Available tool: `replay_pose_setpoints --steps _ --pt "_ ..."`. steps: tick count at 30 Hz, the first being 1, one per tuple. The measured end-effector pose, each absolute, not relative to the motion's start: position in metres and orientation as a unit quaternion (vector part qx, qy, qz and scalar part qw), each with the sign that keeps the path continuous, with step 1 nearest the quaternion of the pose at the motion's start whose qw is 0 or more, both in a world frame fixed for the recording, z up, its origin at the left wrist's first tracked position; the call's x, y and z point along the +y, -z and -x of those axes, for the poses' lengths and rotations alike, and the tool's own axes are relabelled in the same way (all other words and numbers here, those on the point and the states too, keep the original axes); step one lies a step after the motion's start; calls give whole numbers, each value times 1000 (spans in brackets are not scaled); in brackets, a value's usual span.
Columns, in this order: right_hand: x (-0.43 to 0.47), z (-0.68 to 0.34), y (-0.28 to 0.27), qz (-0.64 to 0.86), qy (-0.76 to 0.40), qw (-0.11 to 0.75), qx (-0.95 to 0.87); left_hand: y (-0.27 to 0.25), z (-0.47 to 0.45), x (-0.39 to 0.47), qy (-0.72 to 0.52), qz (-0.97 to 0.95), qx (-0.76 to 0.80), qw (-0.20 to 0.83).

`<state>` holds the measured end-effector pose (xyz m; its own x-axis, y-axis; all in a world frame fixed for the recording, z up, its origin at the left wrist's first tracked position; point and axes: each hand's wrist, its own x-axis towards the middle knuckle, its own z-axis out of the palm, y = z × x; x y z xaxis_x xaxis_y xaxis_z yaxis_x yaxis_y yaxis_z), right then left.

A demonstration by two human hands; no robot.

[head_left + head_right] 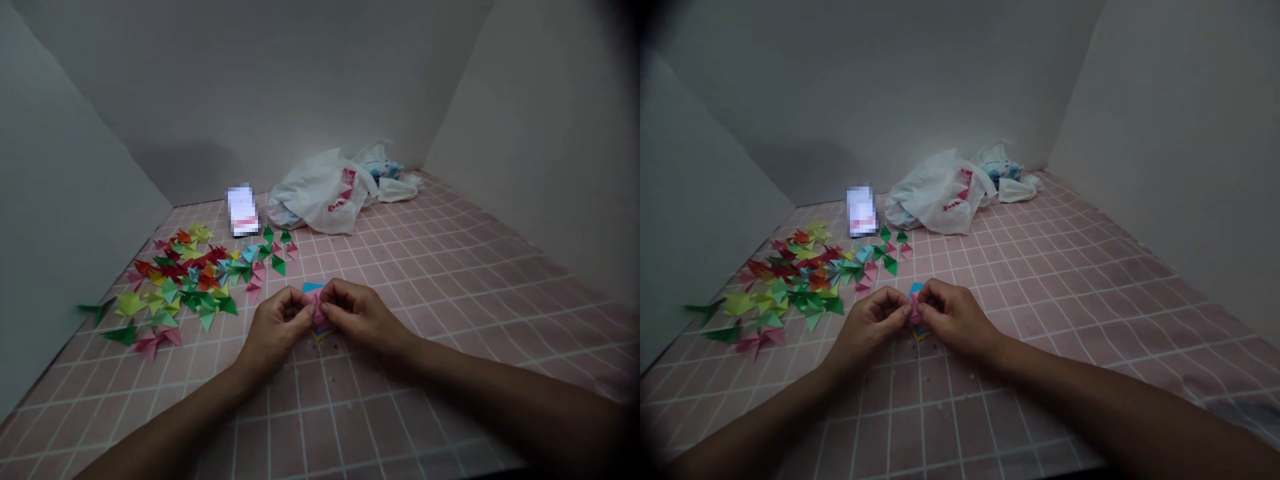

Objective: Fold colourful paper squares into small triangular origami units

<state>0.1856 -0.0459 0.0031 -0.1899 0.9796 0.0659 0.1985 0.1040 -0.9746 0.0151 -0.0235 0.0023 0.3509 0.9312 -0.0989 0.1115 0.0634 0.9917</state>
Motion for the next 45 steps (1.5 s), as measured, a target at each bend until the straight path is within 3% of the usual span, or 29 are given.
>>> replay_pose_setpoints --steps 9,19,25,31,40,45 --pt "-48 -184 -8 484 -453 403 -631 -5 -14 -24 -356 -577 412 609" --pt "-47 -183 -2 471 -429 403 -657 -5 -15 -25 -346 -614 452 547" --pt "-51 -182 4 464 -272 405 -739 -1 -19 -31 -355 -652 481 467" --pt "-56 -178 7 428 -98 402 -804 -3 -22 -36 -388 -639 482 458" --pt "-54 -179 4 377 -92 440 -810 -7 -24 -33 -458 -483 413 621" --pt "-53 -182 5 362 -107 474 -796 -6 -24 -31 -470 -453 394 647"
